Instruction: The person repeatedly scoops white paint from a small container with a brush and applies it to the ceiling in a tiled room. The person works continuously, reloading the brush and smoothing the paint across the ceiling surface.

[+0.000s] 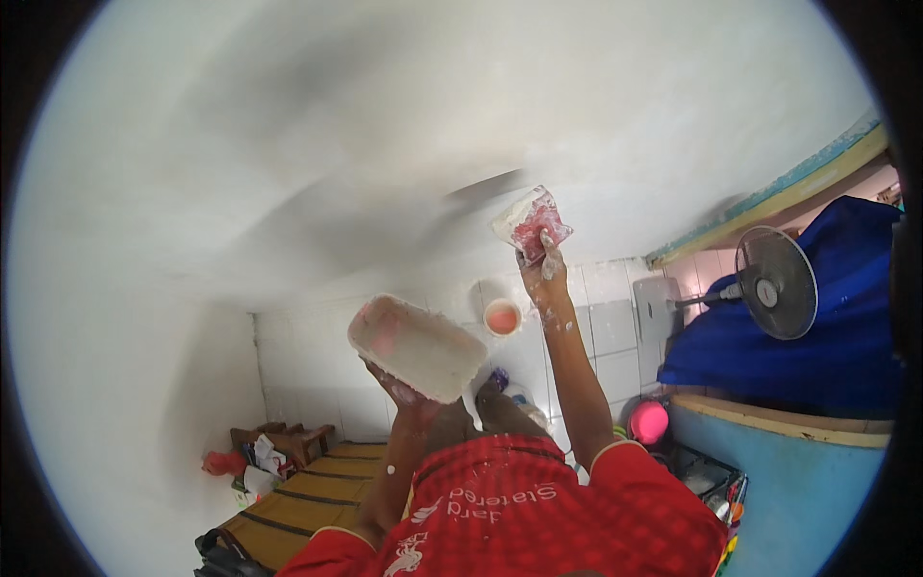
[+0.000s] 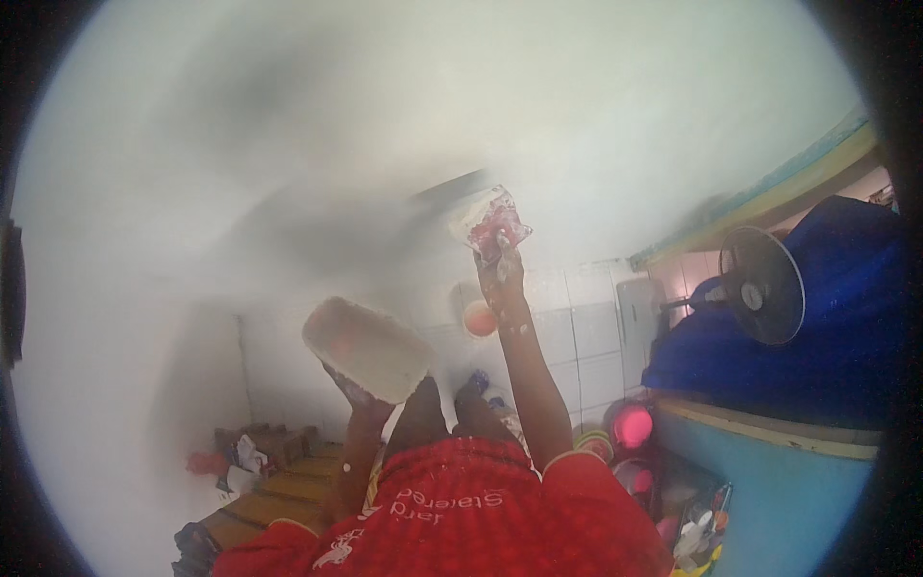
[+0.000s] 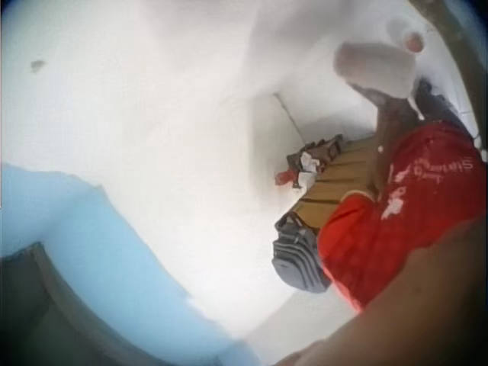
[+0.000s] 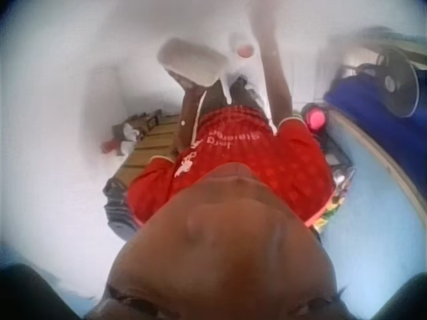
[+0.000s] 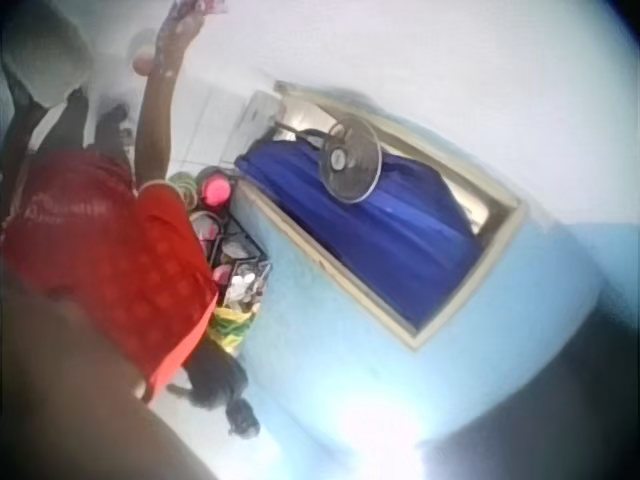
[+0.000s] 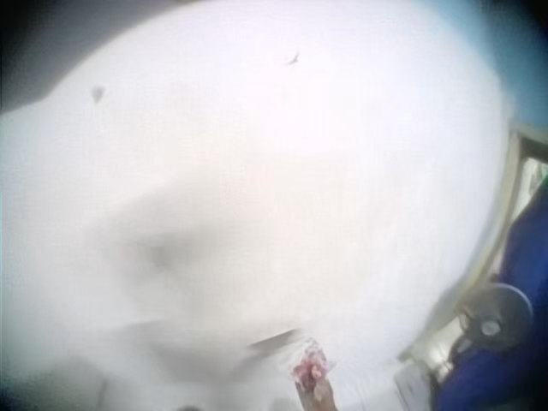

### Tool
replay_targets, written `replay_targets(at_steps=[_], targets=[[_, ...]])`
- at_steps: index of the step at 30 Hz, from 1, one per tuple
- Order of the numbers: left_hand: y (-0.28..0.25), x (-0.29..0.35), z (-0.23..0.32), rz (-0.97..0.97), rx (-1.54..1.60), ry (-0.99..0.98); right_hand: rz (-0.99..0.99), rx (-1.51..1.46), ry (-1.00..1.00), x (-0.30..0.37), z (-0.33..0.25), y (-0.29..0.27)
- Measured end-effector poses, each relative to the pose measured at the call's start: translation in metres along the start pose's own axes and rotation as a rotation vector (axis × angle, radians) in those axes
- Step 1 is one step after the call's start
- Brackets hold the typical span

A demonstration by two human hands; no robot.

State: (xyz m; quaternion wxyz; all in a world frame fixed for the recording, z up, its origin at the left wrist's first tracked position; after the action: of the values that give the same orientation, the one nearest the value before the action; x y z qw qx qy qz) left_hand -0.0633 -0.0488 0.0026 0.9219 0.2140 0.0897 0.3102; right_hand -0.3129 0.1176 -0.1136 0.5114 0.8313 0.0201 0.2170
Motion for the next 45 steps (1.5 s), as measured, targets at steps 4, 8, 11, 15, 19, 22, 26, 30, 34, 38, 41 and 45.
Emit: replay_targets(at_steps=[4,8,11,15,19,22,26,30,34,38,41,45], targets=[[0.02,-0.005,0.007,-0.032,0.334,-0.145,0.016,-0.03,0.033,-0.009,-0.02,-0.006],[0.022,-0.007,0.025,0.004,0.423,-0.176,-0.062,0.022,0.011,-0.018,-0.041,0.017],[0.016,-0.013,0.035,0.078,0.367,-0.139,-0.027,0.144,0.029,-0.044,-0.054,0.03],[0.023,0.002,0.028,0.01,0.475,-0.186,-0.065,0.281,0.009,-0.067,-0.088,0.036],[0.019,0.014,0.024,-0.075,0.404,-0.103,-0.395,0.377,-0.115,-0.089,-0.121,0.06],[0.02,0.031,0.021,-0.07,0.302,-0.051,0.298,0.325,-0.054,-0.125,-0.158,0.019],[0.026,0.045,0.023,-0.067,0.243,0.011,0.33,0.357,0.036,-0.145,-0.203,0.033],[0.042,0.054,0.031,-0.113,0.185,0.083,-0.111,0.92,-0.194,-0.102,-0.286,0.094],[0.049,0.039,0.026,-0.15,0.335,0.02,-0.373,1.935,-0.981,0.016,-0.331,0.136],[0.047,0.022,0.012,-0.21,0.66,-0.234,-0.119,1.108,-0.518,0.049,-0.327,0.055],[0.038,0.015,0.037,-0.223,-0.225,0.226,0.292,0.721,-0.403,0.027,-0.314,-0.04],[0.043,0.018,0.039,-0.247,-0.274,0.259,0.435,1.298,-1.173,-0.005,-0.314,-0.054]])
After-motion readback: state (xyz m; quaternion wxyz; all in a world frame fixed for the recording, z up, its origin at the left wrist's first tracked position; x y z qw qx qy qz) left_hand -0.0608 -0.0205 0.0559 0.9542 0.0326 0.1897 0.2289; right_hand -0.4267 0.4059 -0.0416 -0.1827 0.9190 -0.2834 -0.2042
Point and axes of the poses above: each hand's wrist, its own x-axis away from the middle knuckle, its own y-axis out of the palm, z = x × y, the point moved 8 cm from there along -x, towards the middle knuckle, and after that the axes turned 2 degrees about x, right-handed, at the moved point
